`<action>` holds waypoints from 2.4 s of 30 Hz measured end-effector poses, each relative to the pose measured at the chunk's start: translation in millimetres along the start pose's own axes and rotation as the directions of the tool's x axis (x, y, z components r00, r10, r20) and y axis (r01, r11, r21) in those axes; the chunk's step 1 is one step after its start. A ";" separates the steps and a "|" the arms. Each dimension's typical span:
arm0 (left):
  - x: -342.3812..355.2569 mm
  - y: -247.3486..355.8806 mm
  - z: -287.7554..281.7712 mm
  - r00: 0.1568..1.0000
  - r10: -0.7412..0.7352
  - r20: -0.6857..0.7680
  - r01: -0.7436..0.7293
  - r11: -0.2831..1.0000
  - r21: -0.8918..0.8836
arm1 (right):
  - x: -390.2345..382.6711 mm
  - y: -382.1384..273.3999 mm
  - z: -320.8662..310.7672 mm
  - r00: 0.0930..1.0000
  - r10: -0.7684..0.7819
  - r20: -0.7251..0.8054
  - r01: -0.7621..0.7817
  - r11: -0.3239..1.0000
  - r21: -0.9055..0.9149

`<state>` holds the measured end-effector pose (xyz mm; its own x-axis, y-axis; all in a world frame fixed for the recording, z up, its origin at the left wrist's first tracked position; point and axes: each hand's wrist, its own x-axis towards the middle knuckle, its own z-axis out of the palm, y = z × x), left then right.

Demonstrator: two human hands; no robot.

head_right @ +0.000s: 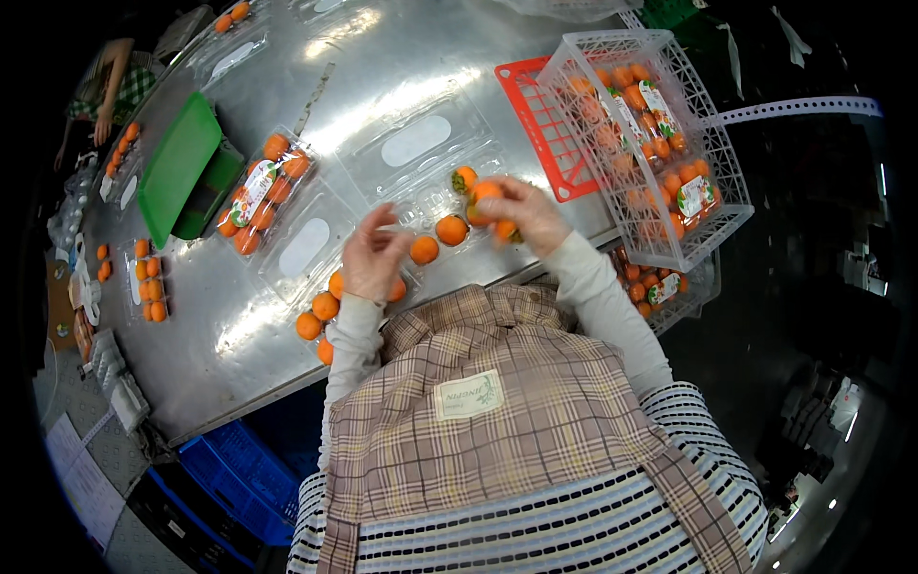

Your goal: The person arranges small orange fruits into clear plastic trays on a metal table. They pick up the fruits from a nearby crate, place them into the tray slots, and then seal the trays with lids. The person also stacks the filled trays into a larger crate.

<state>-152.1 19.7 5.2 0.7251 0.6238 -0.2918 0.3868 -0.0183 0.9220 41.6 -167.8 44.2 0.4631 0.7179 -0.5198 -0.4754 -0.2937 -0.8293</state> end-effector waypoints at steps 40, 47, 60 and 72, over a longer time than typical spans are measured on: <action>91.0 -22.9 87.2 0.904 0.403 0.147 -0.408 0.705 0.580 | 32.4 49.1 -46.4 0.902 -0.336 -0.270 -0.027 0.581 -0.814; 70.7 -18.0 91.8 0.933 0.345 0.104 -0.343 0.765 0.545 | 43.3 69.7 -66.1 0.899 -0.257 -0.355 -0.052 0.742 -0.668; 38.9 -3.4 81.7 0.968 0.245 0.050 -0.250 0.938 0.242 | 37.0 43.1 -41.5 0.927 -0.144 -0.346 -0.213 0.557 -0.803; 17.6 20.7 83.1 0.951 0.190 0.242 -0.164 0.979 -0.123 | -6.4 31.6 -35.1 0.994 0.059 -0.087 -0.040 0.977 0.207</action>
<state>-84.1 -34.6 -2.1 0.9014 0.4006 -0.1641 0.1895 -0.0242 0.9816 49.9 -203.7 14.1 0.4972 0.6417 -0.5839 -0.6383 -0.1852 -0.7471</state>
